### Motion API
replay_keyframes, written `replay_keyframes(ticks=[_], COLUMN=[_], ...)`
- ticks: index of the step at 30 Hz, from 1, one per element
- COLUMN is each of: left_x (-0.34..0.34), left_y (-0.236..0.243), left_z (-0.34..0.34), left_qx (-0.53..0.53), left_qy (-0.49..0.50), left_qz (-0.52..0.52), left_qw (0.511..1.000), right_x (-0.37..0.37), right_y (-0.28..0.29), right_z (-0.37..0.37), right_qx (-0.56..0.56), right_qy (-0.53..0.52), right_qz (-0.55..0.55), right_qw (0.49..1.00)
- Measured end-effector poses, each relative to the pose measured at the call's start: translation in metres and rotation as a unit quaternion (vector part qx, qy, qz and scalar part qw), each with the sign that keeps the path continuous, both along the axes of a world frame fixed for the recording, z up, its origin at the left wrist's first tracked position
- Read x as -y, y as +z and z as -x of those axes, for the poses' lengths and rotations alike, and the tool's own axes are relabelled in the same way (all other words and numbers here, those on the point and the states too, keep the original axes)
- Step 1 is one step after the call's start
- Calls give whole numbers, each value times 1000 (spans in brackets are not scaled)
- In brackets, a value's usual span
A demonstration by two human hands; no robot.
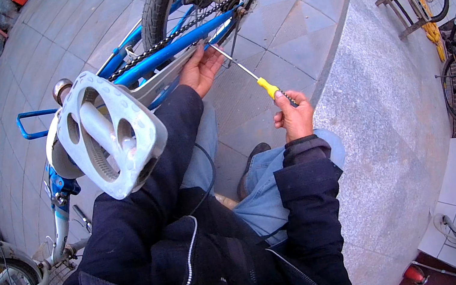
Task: The person uses a yellow screwdriver to adjust the bicycle chain and rear derailleur while the bike is upside down. They rotate the pedal with their left hand to move the chain and continue adjusting the mechanism with the screwdriver.
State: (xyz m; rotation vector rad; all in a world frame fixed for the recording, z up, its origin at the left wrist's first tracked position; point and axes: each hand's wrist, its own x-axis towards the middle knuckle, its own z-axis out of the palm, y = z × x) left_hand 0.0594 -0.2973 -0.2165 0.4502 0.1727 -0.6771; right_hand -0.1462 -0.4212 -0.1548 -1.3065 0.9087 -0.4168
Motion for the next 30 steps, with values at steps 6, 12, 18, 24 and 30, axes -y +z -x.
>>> replay_keyframes(ticks=[6, 12, 18, 24, 30], left_x=[-1, -1, -1, -1, -1], left_y=[0, 1, 3, 5, 2], left_z=[1, 1, 2, 3, 1], left_qx=[7, -1, 1, -4, -1], left_qy=[-2, -4, 2, 3, -1], left_qz=[0, 10, 1, 1, 9], left_qw=[1000, 1000, 1000, 1000, 1000], right_x=[0, -1, 3, 3, -4], right_y=[20, -2, -3, 0, 0], right_z=[1, -2, 1, 1, -5], right_qx=[-71, 50, 65, 32, 102], right_qy=[41, -16, 0, -1, -40], right_qz=[-143, -60, -82, -153, 19], right_qw=[986, 997, 994, 988, 994])
